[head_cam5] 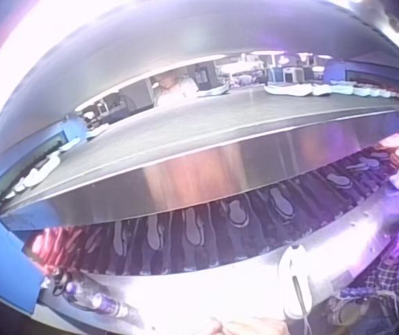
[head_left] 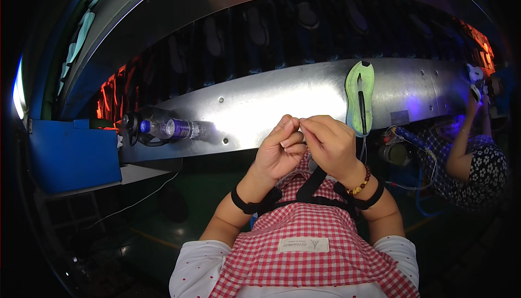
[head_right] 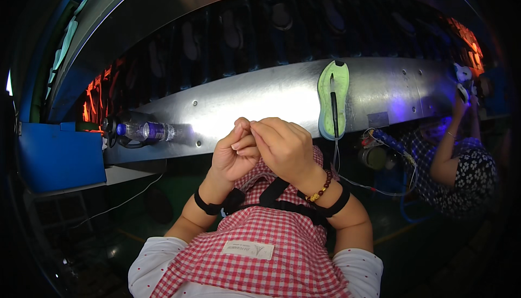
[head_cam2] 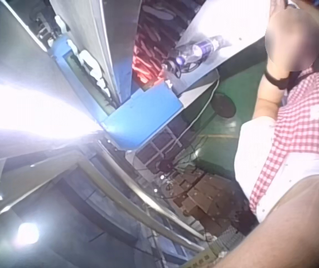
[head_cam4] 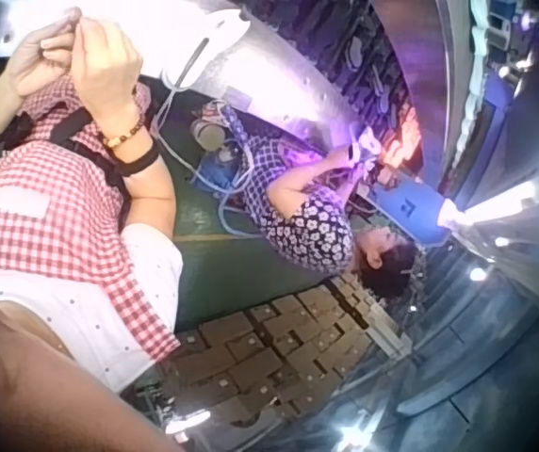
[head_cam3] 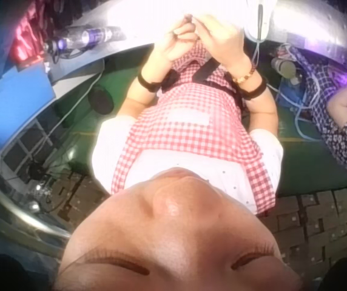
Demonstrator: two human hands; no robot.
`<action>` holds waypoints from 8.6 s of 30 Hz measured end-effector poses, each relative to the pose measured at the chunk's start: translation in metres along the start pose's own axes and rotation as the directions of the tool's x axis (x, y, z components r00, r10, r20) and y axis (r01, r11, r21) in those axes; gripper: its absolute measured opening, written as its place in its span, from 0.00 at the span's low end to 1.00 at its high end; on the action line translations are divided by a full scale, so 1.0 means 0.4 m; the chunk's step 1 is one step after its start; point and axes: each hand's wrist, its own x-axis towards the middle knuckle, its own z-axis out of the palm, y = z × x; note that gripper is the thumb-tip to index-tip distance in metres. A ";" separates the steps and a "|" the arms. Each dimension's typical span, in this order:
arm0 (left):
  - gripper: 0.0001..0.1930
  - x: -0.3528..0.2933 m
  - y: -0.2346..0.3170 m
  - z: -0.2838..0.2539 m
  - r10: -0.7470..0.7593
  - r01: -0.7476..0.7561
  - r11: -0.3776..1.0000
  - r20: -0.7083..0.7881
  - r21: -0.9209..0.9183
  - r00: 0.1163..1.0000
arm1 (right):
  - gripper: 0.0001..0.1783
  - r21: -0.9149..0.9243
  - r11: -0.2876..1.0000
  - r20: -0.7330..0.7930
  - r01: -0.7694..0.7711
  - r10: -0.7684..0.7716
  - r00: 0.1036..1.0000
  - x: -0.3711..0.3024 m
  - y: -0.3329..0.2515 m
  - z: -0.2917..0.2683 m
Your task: Applying adhesive or primer to shoe insoles using a brush and retrieving components from a conveyor belt.
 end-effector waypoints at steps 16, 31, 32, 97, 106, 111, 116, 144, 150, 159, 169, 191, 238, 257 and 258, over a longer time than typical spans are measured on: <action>0.05 0.012 -0.019 -0.005 0.040 -0.041 0.999 -0.048 -0.006 0.998 | 0.05 -0.162 0.986 -0.013 0.041 -0.043 0.999 -0.005 0.006 0.011; 0.05 0.011 -0.008 -0.009 -0.082 0.067 0.976 -0.066 -0.207 0.994 | 0.05 0.251 0.911 0.076 -0.327 0.318 0.945 0.001 0.020 0.000; 0.05 0.011 -0.007 -0.009 -0.082 0.067 0.976 -0.066 -0.207 0.994 | 0.05 0.251 0.911 0.077 -0.327 0.318 0.945 0.002 0.019 -0.002; 0.06 0.216 0.138 0.505 0.096 -0.430 0.323 0.423 0.843 0.901 | 0.36 0.605 -0.760 0.793 -0.236 0.603 0.089 -0.424 0.309 -0.058; 0.19 0.588 0.065 0.824 0.005 -0.165 -0.723 0.243 0.671 0.970 | 0.25 0.916 0.212 -0.109 -0.341 0.949 0.298 -0.297 0.236 -0.137; 0.29 0.873 0.006 0.880 -0.104 -0.167 -0.969 0.312 0.181 0.944 | 0.20 0.763 0.526 -0.294 -0.375 0.800 0.523 -0.241 0.291 -0.187; 0.42 1.155 -0.032 0.892 -0.175 -0.236 -0.970 0.527 0.052 0.832 | 0.06 0.293 0.807 -0.411 -0.513 0.591 0.694 -0.167 0.281 -0.210; 0.23 0.330 0.464 0.712 0.318 0.422 -0.888 0.422 -0.181 0.849 | 0.11 0.575 0.598 -0.124 -0.558 0.738 0.663 -0.133 0.355 -0.181; 0.12 0.128 0.421 0.507 0.343 -0.186 -0.908 0.922 0.374 0.180 | 0.14 0.930 0.167 0.119 -0.327 0.706 0.698 -0.108 0.297 -0.192; 0.28 -0.042 0.246 0.139 0.264 -0.532 0.679 0.507 0.507 0.820 | 0.13 0.940 0.132 0.197 -0.315 0.544 0.816 -0.049 0.194 -0.173; 0.40 0.031 0.092 -0.115 0.092 -0.145 0.971 0.266 0.188 0.960 | 0.11 0.781 0.191 0.476 -0.594 0.433 0.765 0.034 0.123 -0.027; 0.38 0.078 0.032 -0.084 0.266 -0.221 0.929 -0.119 0.295 0.957 | 0.09 0.475 0.713 0.280 -0.516 0.433 0.857 0.119 0.108 0.089; 0.41 0.044 0.089 0.027 0.619 -0.576 0.717 0.023 0.392 0.785 | 0.10 0.600 0.655 0.576 -0.460 0.045 0.816 0.094 0.004 -0.093; 0.43 0.031 0.125 0.111 0.728 -0.716 0.458 0.240 0.526 0.642 | 0.11 0.605 0.639 0.428 -0.476 0.242 0.870 0.091 0.026 -0.079; 0.43 0.033 0.125 0.116 0.758 -0.712 0.447 0.194 0.541 0.623 | 0.11 0.576 0.710 0.472 -0.405 0.116 0.874 0.090 0.031 -0.082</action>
